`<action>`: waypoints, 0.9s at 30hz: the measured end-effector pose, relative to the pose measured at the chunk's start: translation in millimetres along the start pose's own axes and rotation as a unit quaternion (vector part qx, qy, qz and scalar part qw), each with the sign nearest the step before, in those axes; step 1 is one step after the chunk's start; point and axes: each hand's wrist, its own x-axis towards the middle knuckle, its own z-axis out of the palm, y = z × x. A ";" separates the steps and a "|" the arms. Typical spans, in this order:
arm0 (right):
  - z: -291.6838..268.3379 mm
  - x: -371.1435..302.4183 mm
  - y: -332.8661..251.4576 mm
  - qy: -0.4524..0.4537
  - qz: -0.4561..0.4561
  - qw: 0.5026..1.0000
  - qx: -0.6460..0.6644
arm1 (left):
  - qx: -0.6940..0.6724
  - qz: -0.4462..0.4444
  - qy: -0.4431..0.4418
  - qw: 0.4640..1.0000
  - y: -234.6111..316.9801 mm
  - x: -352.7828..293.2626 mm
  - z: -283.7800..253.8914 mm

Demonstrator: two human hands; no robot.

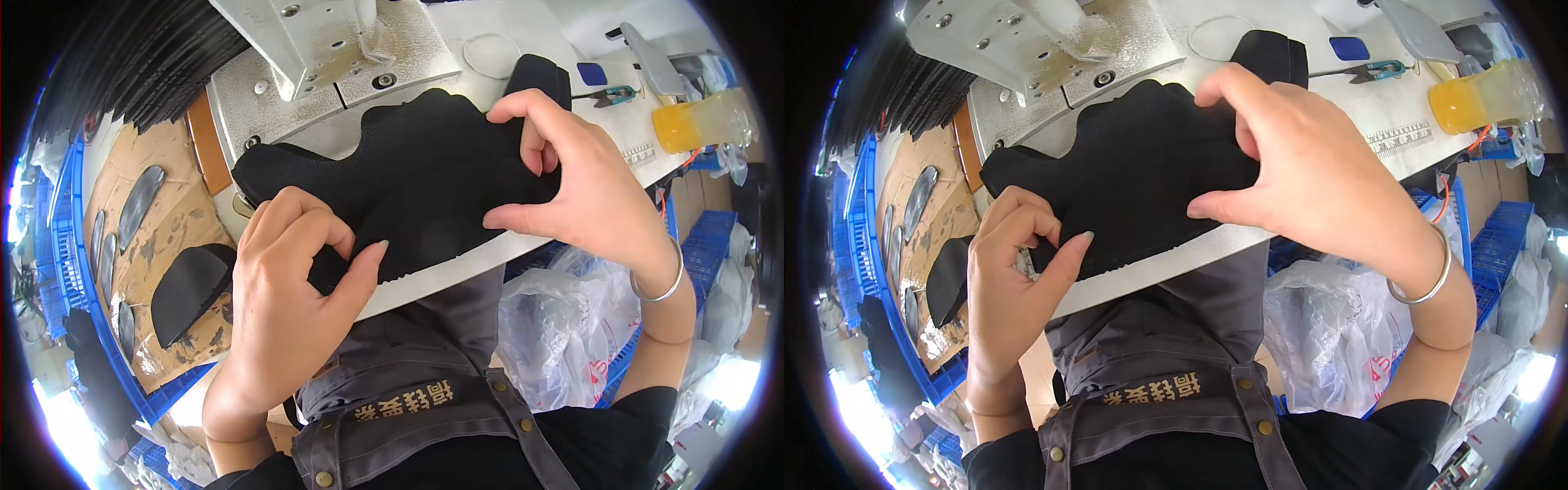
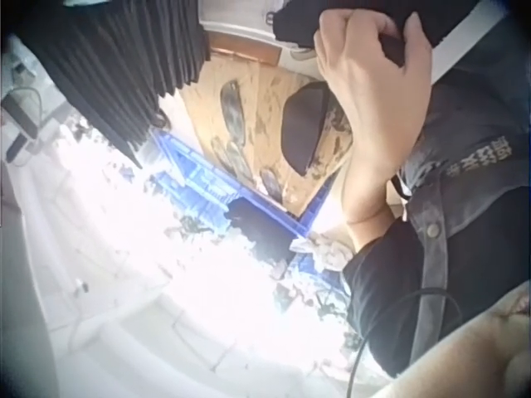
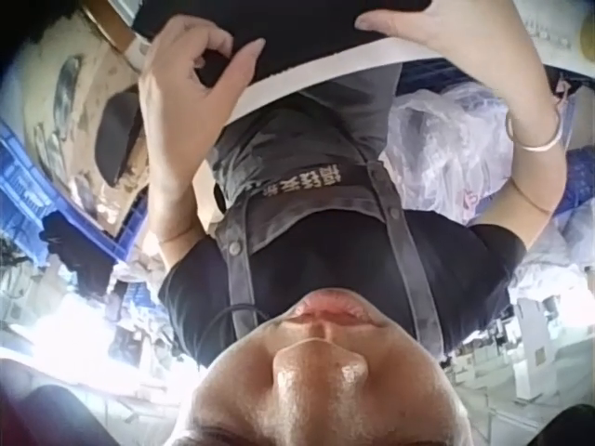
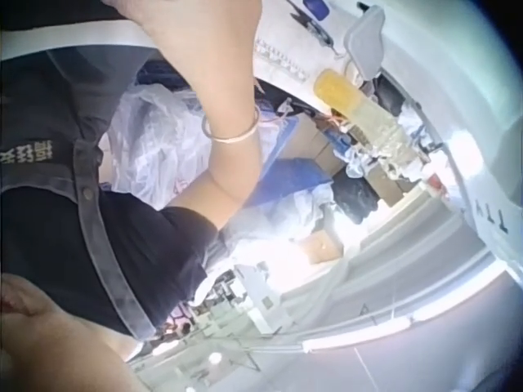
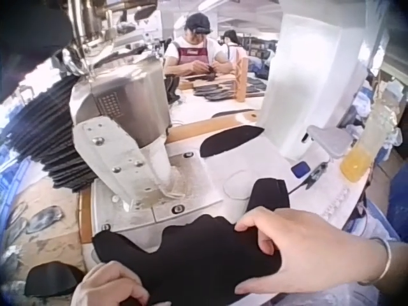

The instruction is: Applying glue to shoe components and assembling them at a factory workstation.

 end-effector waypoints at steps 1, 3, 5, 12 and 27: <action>2.0 -0.5 -0.5 0.027 -0.022 0.999 -0.029 | 0.003 -0.003 0.001 1.000 0.6 0.3 -0.5; 2.1 -0.9 -0.5 0.027 -0.024 0.999 -0.035 | 0.013 0.002 0.000 1.000 0.9 1.1 -1.5; 1.4 -0.8 -1.3 0.026 -0.026 0.998 -0.046 | 0.023 0.006 0.001 1.000 1.6 1.9 -2.0; -7.5 5.1 8.0 -0.043 0.035 0.996 0.068 | 0.051 0.014 -0.014 0.998 3.3 2.2 -4.1; -8.7 4.3 17.0 -0.041 0.013 0.990 0.138 | 0.033 -0.003 -0.011 0.999 1.8 2.1 -2.9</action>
